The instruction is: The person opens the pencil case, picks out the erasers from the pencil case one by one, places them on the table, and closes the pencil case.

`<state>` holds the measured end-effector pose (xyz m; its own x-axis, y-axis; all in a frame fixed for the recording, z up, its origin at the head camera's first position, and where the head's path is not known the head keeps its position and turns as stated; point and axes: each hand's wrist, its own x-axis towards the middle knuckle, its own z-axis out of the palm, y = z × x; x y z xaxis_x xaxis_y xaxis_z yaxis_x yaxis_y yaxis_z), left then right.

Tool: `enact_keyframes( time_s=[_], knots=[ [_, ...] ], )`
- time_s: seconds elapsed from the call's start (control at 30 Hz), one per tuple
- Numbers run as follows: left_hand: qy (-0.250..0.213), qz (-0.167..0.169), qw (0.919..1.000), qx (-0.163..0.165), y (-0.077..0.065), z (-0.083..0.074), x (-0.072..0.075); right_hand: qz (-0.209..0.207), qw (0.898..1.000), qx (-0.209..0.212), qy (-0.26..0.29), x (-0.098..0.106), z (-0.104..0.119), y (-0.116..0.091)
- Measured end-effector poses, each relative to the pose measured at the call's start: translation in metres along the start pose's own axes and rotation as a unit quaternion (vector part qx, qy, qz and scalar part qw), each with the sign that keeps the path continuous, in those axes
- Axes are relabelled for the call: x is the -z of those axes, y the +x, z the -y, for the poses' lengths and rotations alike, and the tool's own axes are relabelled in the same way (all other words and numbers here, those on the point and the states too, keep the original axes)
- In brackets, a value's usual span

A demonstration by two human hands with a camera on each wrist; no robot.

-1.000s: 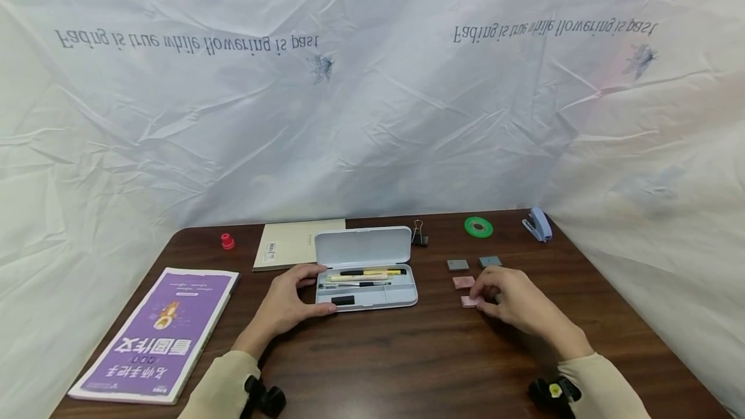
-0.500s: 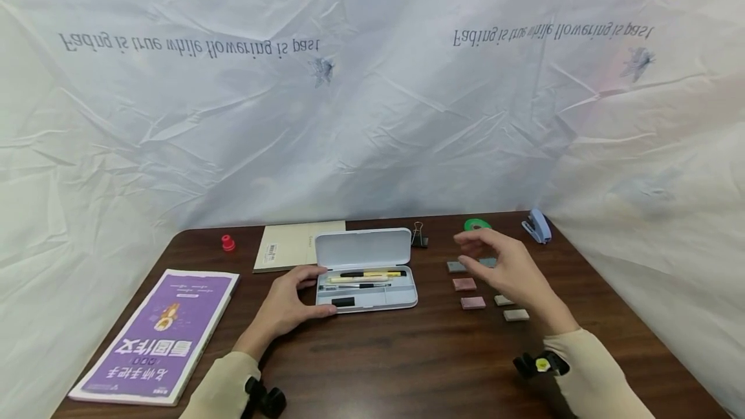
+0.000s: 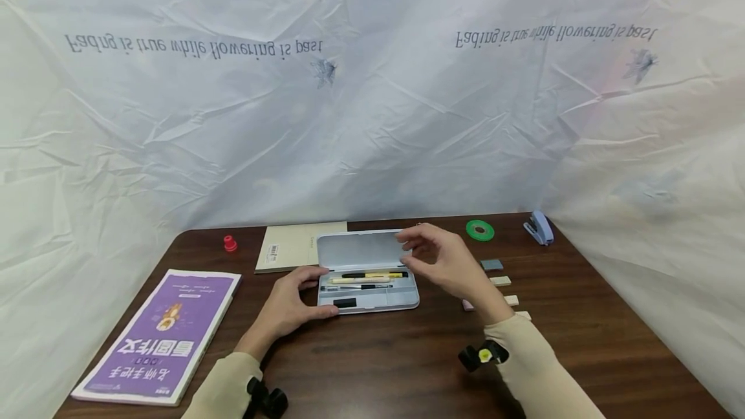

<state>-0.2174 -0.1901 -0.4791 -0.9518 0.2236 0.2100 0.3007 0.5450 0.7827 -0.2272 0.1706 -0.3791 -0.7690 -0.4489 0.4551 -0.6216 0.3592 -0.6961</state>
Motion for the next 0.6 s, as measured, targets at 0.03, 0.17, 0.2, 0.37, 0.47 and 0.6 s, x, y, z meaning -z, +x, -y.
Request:
enact_keyframes(
  time_s=[0.03,0.17,0.2,0.37,0.47,0.6],
  knots=[
    [0.0,0.0,1.0,0.0,0.0,0.0,0.0,0.004,1.0,0.005,0.003,-0.005,0.001,0.003],
    [0.002,0.002,1.0,0.003,0.001,0.0,0.0,0.021,0.999,0.025,0.016,-0.025,0.004,0.013],
    [0.002,0.002,1.0,0.003,0.001,0.0,0.0,0.026,0.999,0.028,0.018,-0.03,0.005,0.015],
    [0.002,0.001,1.0,0.0,0.001,0.001,0.0,0.067,0.997,0.023,0.034,-0.053,0.004,0.024],
    [0.002,0.001,1.0,-0.007,0.001,0.001,0.0,0.095,0.995,0.016,0.039,-0.067,0.002,0.027],
    [0.003,0.0,0.9999,-0.014,0.001,0.002,0.0,0.131,0.991,0.01,0.025,-0.083,0.0,0.028]
  ],
)
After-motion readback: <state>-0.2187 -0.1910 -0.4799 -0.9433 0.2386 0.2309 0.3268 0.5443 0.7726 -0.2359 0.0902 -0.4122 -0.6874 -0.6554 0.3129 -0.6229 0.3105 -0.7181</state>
